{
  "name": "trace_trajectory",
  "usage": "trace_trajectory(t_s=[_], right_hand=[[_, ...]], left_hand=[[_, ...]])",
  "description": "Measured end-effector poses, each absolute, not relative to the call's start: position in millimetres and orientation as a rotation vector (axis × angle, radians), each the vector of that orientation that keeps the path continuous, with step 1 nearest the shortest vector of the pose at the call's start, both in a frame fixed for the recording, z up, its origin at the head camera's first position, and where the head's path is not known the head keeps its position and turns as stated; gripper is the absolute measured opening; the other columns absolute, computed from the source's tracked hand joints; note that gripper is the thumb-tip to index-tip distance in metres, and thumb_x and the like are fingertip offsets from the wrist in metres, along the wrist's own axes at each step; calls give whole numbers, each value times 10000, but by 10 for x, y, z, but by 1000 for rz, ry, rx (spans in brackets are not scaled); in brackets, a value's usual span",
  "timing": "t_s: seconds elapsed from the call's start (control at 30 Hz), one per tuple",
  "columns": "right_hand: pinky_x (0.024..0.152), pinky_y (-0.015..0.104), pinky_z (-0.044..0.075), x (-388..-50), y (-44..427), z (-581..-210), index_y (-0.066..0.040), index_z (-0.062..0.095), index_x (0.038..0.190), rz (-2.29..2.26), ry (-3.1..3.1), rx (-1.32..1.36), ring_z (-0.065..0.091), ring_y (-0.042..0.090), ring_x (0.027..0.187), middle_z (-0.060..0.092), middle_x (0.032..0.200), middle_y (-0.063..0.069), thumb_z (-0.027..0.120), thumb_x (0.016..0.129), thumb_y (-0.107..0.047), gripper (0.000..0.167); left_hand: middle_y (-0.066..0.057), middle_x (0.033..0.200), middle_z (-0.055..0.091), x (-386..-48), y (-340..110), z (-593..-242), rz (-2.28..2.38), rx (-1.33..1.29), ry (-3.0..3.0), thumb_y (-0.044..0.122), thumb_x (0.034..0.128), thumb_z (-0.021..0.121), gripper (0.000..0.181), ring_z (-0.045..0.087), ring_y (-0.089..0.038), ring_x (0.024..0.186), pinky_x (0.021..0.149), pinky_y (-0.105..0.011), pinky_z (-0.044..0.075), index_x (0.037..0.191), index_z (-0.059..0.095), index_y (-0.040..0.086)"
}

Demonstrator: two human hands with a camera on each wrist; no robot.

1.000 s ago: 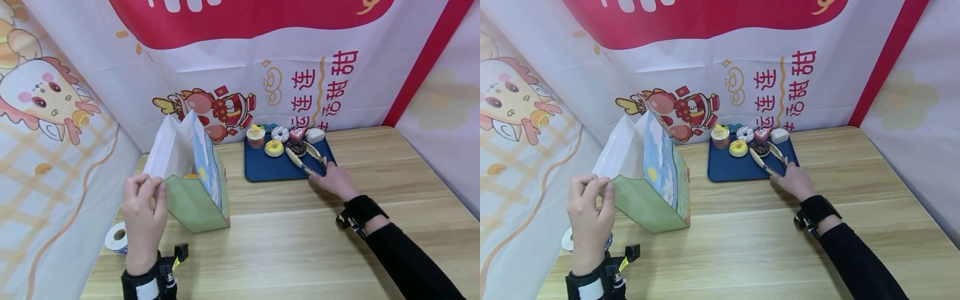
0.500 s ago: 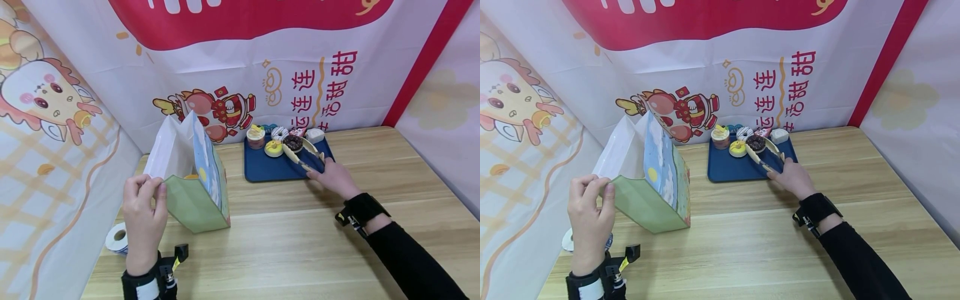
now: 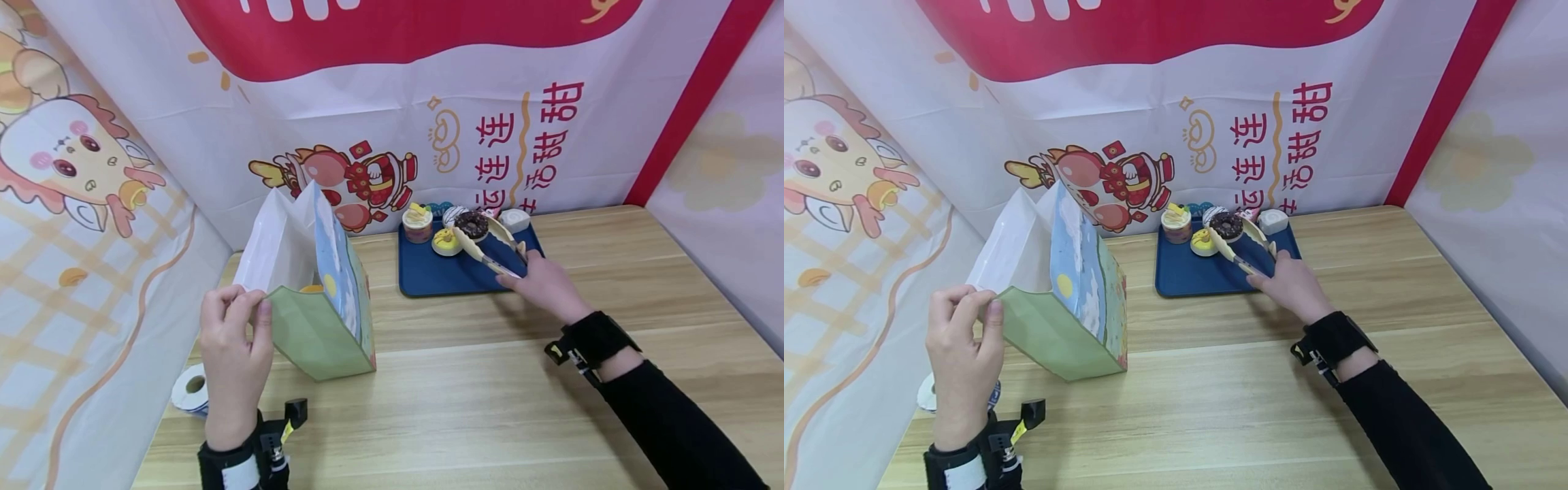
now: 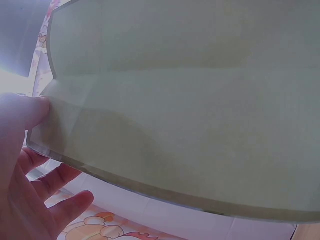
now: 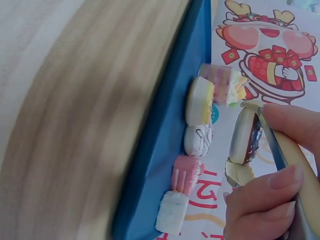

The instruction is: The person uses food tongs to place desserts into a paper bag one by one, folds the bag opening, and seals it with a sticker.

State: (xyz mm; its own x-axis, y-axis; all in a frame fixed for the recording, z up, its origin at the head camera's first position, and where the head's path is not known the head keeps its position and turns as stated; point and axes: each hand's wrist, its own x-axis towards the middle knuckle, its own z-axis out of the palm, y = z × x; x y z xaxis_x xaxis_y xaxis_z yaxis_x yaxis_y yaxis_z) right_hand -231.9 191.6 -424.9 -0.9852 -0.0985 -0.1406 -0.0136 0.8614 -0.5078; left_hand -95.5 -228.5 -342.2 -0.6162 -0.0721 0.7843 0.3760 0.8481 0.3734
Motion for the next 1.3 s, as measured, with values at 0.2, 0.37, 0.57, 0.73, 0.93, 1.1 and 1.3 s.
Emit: trace_trajectory(t_s=[0.2,0.37,0.57,0.73,0.93,1.1,1.3], right_hand=[[757,463,502,-2320,1893,-4176,150,356,1379,-770,2868,-81,606,404,1011,563,1226,366,608,864,-615,956],[841,528,495,-2319,1865,-4110,146,351,1386,-769,2877,-85,591,447,1086,537,1275,375,613,874,-584,929],[842,524,492,-2320,1822,-4025,130,382,1360,-777,2881,-97,596,436,1077,549,1267,362,627,877,-549,868],[807,498,493,-2330,1792,-3958,126,373,1373,-781,2893,-119,607,411,1036,563,1250,352,632,871,-549,880],[766,470,488,-2349,1745,-3863,123,368,1374,-767,2908,-139,605,366,964,588,1197,331,634,873,-537,870],[762,462,486,-2369,1690,-3764,99,352,1397,-755,2898,-152,591,341,948,594,1183,311,630,874,-553,880],[732,428,474,-2376,1620,-3648,94,372,1384,-721,2911,-171,565,334,911,595,1142,284,626,875,-561,868]], left_hand=[[-247,997,493,-974,-2310,-3435,-653,-229,-2142,35,937,598,91,448,-310,848,705,-289,324,941,649,-41],[-246,994,493,-985,-2323,-3442,-654,-232,-2139,34,937,597,90,453,-313,849,711,-292,328,940,648,-39],[-246,988,495,-986,-2322,-3441,-656,-234,-2135,33,934,600,90,454,-320,847,720,-302,330,939,650,-41],[-245,985,494,-985,-2318,-3443,-655,-233,-2136,36,934,601,91,457,-322,845,723,-305,332,938,649,-41],[-240,984,486,-993,-2328,-3450,-665,-232,-2142,32,935,600,89,446,-312,851,727,-306,326,942,648,-42],[-239,988,484,-1005,-2340,-3456,-669,-236,-2146,33,937,598,90,440,-309,857,726,-303,324,947,649,-41],[-240,990,482,-1014,-2352,-3464,-670,-238,-2148,31,935,600,89,444,-310,858,724,-299,327,943,647,-44]])
